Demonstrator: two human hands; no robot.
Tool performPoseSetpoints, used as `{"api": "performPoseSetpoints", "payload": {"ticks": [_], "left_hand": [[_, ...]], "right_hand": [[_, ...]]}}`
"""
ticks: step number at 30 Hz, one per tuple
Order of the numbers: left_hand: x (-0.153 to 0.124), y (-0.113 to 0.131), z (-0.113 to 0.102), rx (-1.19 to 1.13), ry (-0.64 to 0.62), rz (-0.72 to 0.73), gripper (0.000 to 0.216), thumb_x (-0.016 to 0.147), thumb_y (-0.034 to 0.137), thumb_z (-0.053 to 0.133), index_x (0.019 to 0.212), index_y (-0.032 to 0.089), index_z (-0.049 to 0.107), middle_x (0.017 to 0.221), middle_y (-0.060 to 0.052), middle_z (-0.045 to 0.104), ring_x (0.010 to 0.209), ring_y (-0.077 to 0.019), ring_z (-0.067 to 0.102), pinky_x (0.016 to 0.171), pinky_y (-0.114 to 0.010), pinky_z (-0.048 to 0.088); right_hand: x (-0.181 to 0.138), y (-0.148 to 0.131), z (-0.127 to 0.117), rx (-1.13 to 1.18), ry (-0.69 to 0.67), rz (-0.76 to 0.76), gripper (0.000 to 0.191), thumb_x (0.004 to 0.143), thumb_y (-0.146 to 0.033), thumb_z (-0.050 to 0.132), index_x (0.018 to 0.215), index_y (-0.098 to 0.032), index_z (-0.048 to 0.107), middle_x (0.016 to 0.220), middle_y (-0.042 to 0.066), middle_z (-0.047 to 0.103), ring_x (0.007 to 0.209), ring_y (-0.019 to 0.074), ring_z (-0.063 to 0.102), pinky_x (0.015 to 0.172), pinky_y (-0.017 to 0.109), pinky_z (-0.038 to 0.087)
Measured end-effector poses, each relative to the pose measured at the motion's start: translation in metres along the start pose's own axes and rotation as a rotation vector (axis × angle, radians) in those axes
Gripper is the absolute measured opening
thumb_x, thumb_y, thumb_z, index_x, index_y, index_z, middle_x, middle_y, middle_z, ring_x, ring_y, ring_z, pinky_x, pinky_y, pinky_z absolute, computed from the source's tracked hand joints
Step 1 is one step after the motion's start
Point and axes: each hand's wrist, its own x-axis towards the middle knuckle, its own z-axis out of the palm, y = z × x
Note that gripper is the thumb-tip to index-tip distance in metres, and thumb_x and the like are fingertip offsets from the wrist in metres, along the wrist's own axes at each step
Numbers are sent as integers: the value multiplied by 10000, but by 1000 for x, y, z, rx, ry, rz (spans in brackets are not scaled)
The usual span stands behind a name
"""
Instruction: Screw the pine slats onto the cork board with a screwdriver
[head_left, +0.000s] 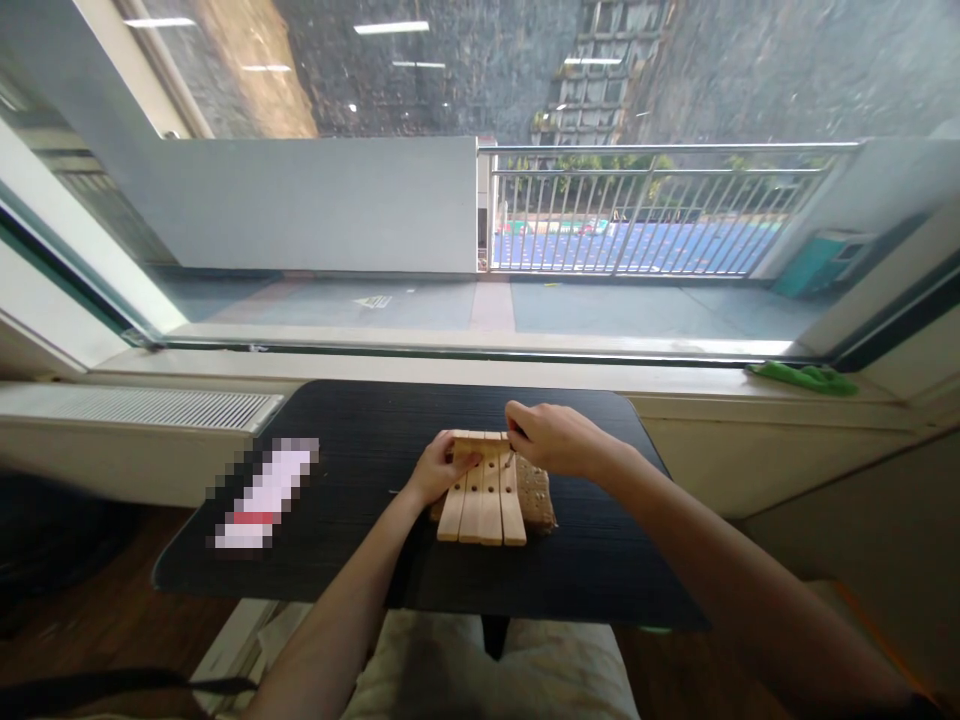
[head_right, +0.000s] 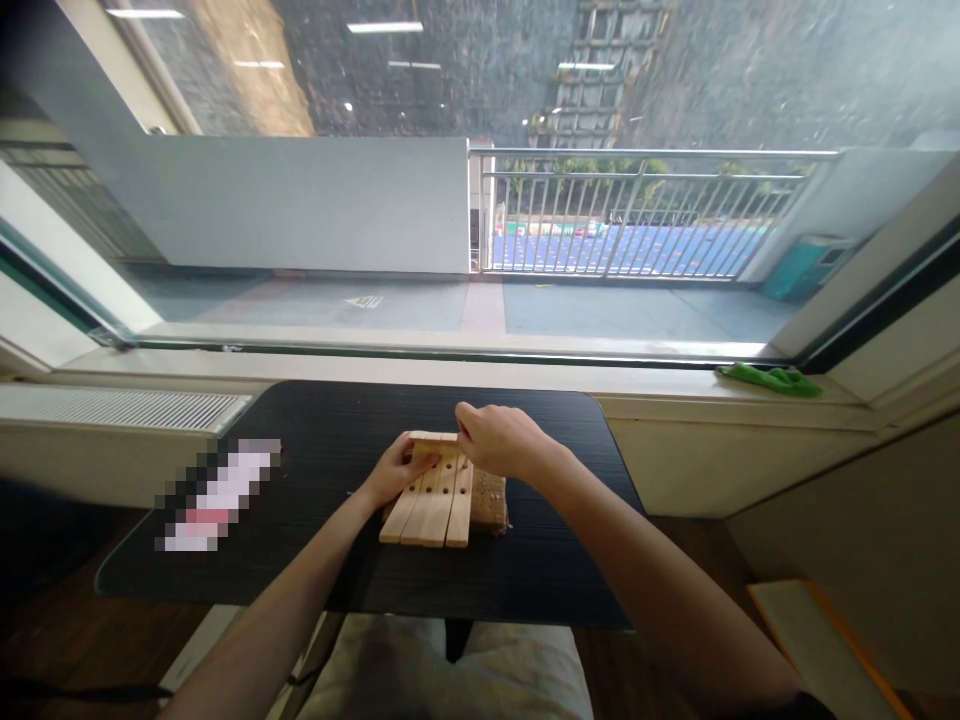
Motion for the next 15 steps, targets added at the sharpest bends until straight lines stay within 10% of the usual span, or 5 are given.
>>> {"api": "performPoseSetpoints", "payload": {"ticks": [15], "left_hand": [[3,-5,0,84,24,7,338,704,409,812,929,194,679,908,-33,668,887,-209,648,762,-295,546]], "right_hand": [[-1,4,7,16,12,6,204,949,-319,377,977,-211,548,710,41,616,522,133,358,543,328,172]]}}
